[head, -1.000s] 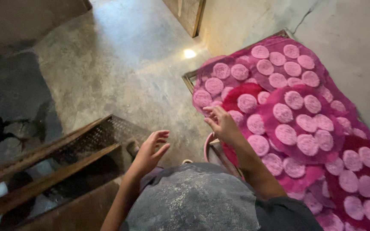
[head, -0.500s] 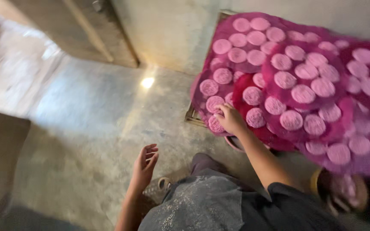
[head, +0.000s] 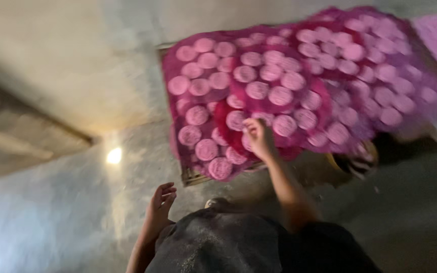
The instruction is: The person peels round pink rice-paper discs off a glossy magenta plastic sheet and arranges them in neat rows on woven bamboo drying trays. They work through several sheets one disc at a time, occasionally repositioning a sheet, and at one point lift and carry a sheet of discs to another tray.
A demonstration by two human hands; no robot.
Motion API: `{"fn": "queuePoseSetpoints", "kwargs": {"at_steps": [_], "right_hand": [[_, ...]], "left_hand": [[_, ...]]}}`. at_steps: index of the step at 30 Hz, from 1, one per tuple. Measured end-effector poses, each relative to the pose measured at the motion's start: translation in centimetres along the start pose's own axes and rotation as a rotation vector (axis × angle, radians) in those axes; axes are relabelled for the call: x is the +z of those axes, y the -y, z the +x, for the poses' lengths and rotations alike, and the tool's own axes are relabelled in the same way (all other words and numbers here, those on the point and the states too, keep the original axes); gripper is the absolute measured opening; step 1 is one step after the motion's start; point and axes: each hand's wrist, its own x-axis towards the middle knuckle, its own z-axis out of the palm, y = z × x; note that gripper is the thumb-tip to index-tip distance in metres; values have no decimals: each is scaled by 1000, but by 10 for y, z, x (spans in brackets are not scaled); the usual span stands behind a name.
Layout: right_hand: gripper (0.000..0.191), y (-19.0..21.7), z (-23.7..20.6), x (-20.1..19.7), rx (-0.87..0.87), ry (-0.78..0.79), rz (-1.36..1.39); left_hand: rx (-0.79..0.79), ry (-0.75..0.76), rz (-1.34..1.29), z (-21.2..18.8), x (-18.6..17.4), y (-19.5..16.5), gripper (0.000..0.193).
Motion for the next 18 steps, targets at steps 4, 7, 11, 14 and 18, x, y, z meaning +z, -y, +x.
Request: {"fn": "queuePoseSetpoints", "kwargs": {"at_steps": [4, 7, 11, 14, 18], "right_hand": [[25, 36, -98, -40, 71, -261, -110], [24, 86, -183, -86, 286, -541, -181], [18, 212, -311, -106, 317, -1020, -555], [12, 335, -382, -64, 229, -1278, -776], [6, 462, -450, -6, 278, -1431, -1222]], "left_hand": [[-30, 243, 164, 41, 10, -13, 34], [54, 435, 243, 61, 20, -28, 36], [198, 818, 404, 60, 40, -37, 36], [160, 1119, 430, 30, 57, -37, 38], [173, 1439, 430, -44, 72, -30, 40]]}}
